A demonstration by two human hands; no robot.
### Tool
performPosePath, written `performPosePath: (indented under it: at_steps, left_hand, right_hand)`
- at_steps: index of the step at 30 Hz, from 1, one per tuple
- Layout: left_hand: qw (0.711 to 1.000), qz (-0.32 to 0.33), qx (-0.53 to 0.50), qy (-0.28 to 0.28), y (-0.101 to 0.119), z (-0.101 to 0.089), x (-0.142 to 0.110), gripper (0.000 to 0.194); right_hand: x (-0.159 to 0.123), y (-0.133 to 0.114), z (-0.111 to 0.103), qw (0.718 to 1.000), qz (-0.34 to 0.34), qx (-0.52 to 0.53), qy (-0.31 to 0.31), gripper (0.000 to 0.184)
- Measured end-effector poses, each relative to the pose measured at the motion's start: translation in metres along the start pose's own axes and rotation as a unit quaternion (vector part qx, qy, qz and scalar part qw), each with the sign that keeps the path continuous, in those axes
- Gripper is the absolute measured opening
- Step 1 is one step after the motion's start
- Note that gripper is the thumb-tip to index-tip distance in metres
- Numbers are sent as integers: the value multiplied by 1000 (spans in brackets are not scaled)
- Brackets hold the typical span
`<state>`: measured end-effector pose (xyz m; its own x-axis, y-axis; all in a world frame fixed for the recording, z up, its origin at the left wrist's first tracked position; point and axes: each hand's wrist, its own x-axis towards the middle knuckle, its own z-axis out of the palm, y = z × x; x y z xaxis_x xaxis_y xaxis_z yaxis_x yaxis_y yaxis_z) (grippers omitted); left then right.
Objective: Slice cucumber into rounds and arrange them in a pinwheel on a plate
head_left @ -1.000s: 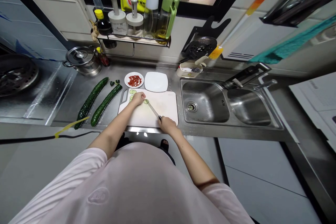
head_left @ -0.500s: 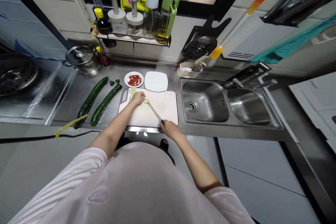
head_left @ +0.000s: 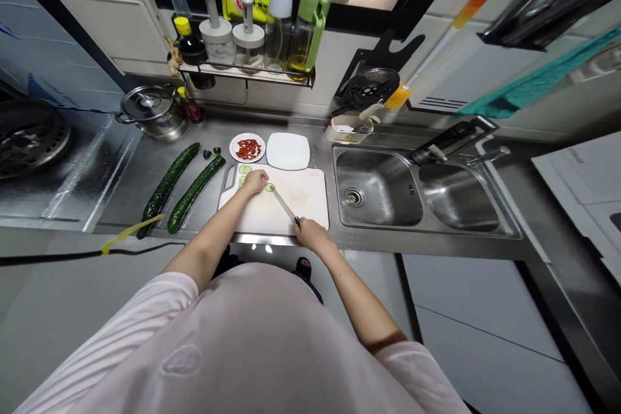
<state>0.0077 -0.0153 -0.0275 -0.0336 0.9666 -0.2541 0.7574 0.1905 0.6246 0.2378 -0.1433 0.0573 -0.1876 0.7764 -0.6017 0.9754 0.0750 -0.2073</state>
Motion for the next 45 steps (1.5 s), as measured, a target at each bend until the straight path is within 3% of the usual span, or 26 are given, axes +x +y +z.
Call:
performPosePath:
  at_steps: [13,20,25,30,36,41,45]
  left_hand:
    - [999,22,26,13,-5,6,3,23]
    - [993,79,68,50,1,10,-22,28]
    - [988,112,97,47,7,11,-41,27]
    - [992,74,89,59,14,10,-42,20]
    - [998,5,-33,60,16,10,-43,10]
    - [992,0,-103,71,8,10,-68,11]
    - [991,-20,-92,96,-10,5,-96,13]
  right_hand:
    - [2,-3,-2,1000,-6,-4,8,42]
    - [-13,11,7,1000,2,-3,7,40]
    - [-19,25,14,999,4,14,34,42]
    - [-17,38,20,994,49,52,82,48]
    - [-5,47,24,990,66,84,89,51]
    - [3,48,25,989,65,95,96,54]
    - [7,45,25,989,64,92,95,55]
